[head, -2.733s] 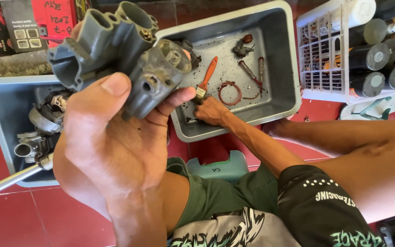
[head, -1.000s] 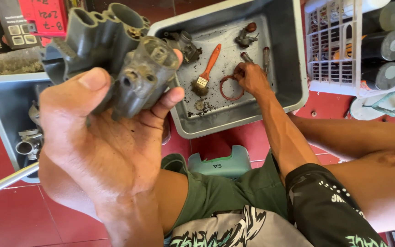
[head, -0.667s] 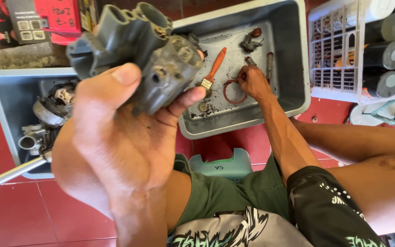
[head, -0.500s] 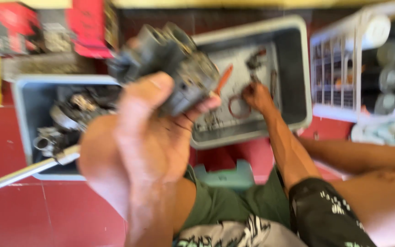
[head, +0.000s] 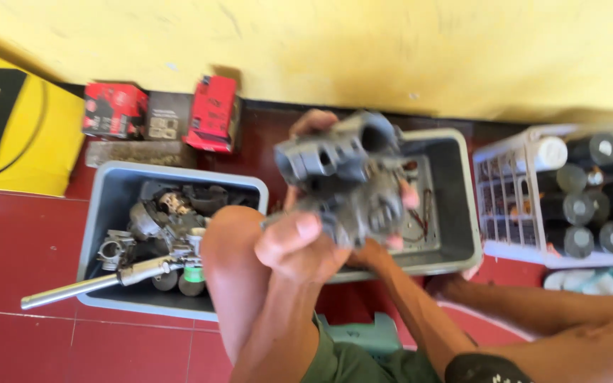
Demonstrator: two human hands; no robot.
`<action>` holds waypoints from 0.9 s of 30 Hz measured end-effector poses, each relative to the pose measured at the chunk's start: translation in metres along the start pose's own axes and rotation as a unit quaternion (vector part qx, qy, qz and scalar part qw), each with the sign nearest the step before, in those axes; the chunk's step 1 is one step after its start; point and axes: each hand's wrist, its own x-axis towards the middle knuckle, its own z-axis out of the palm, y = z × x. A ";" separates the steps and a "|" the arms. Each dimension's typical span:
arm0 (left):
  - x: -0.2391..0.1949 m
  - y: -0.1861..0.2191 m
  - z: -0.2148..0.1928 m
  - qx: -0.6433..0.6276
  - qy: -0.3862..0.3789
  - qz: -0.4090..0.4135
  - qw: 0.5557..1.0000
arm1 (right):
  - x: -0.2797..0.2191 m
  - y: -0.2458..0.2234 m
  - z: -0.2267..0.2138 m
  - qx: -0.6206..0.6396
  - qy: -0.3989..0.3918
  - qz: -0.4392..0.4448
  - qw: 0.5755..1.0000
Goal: Cleaning and disassembling a motorcycle carburetor using a brush and a screwdriver.
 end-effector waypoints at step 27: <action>-0.002 0.002 0.027 0.073 -0.114 0.072 0.988 | -0.121 -0.398 -0.196 -0.404 0.011 -0.469 0.786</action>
